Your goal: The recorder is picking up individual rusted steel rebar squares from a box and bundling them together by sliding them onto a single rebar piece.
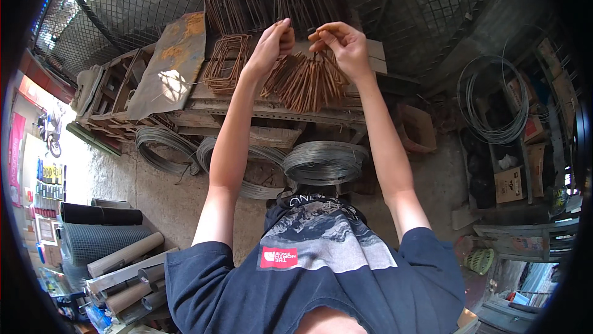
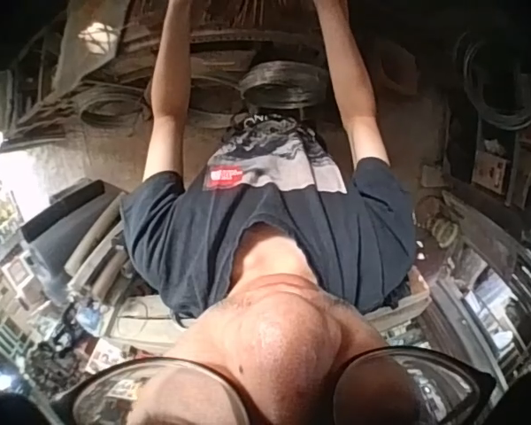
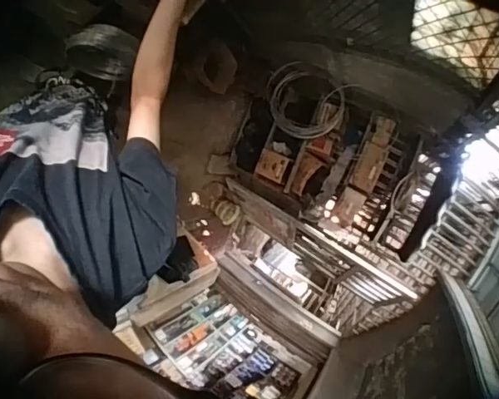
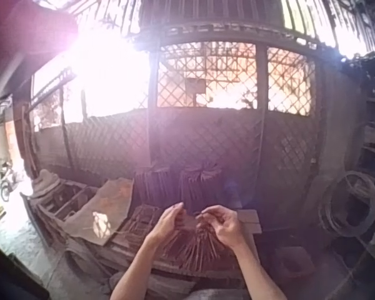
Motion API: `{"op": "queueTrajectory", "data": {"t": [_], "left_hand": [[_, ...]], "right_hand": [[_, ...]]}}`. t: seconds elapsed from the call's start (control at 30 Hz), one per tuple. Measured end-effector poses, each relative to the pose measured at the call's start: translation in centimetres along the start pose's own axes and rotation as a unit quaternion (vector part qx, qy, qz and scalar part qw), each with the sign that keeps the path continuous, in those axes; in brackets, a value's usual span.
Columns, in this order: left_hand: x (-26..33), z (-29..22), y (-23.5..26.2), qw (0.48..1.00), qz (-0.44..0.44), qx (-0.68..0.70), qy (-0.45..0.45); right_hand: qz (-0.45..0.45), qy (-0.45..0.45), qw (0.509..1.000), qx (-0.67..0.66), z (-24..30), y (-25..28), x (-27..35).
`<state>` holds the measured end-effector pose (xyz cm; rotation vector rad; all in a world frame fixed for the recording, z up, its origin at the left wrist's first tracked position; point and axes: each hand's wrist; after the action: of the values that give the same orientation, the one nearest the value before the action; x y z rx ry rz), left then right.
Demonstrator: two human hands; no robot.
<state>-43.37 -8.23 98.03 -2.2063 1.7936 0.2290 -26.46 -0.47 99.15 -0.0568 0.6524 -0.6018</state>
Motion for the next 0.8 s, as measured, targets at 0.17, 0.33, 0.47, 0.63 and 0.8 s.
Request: {"op": "queueTrajectory", "data": {"t": [0.17, 0.33, 0.47, 0.63, 0.8], "left_hand": [[0.8, -1.9, -0.9, 0.996, -0.073, -0.034, 0.039], [0.1, -3.7, 0.8, 0.995, -0.095, -0.021, -0.004], [0.9, -4.1, 0.5, 0.997, -0.013, -0.04, 0.06], [0.1, -3.5, 0.6, 0.993, 0.025, -0.031, 0.113], [-0.8, -3.0, 0.7, 0.979, 0.095, -0.042, 0.178]], "right_hand": [[-0.007, 0.023, 1.0, -0.016, 0.4, -1.9, 0.8], [-0.007, 0.027, 0.999, -0.037, 0.5, -2.8, 0.6], [0.004, -0.029, 0.999, -0.044, 0.2, -2.5, 0.6], [-0.011, -0.031, 0.998, -0.057, -0.3, -2.7, 0.4], [-0.056, -0.024, 0.995, -0.084, -2.7, -1.1, 1.1]]}}
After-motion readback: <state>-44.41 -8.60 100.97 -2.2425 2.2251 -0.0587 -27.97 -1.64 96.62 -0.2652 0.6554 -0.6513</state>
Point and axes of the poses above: each hand's wrist, its own x-axis away from the middle knuckle, its own y-axis out of the back of the hand, z = x × y, and after that the axes turned 12 degrees about -x, right-handed
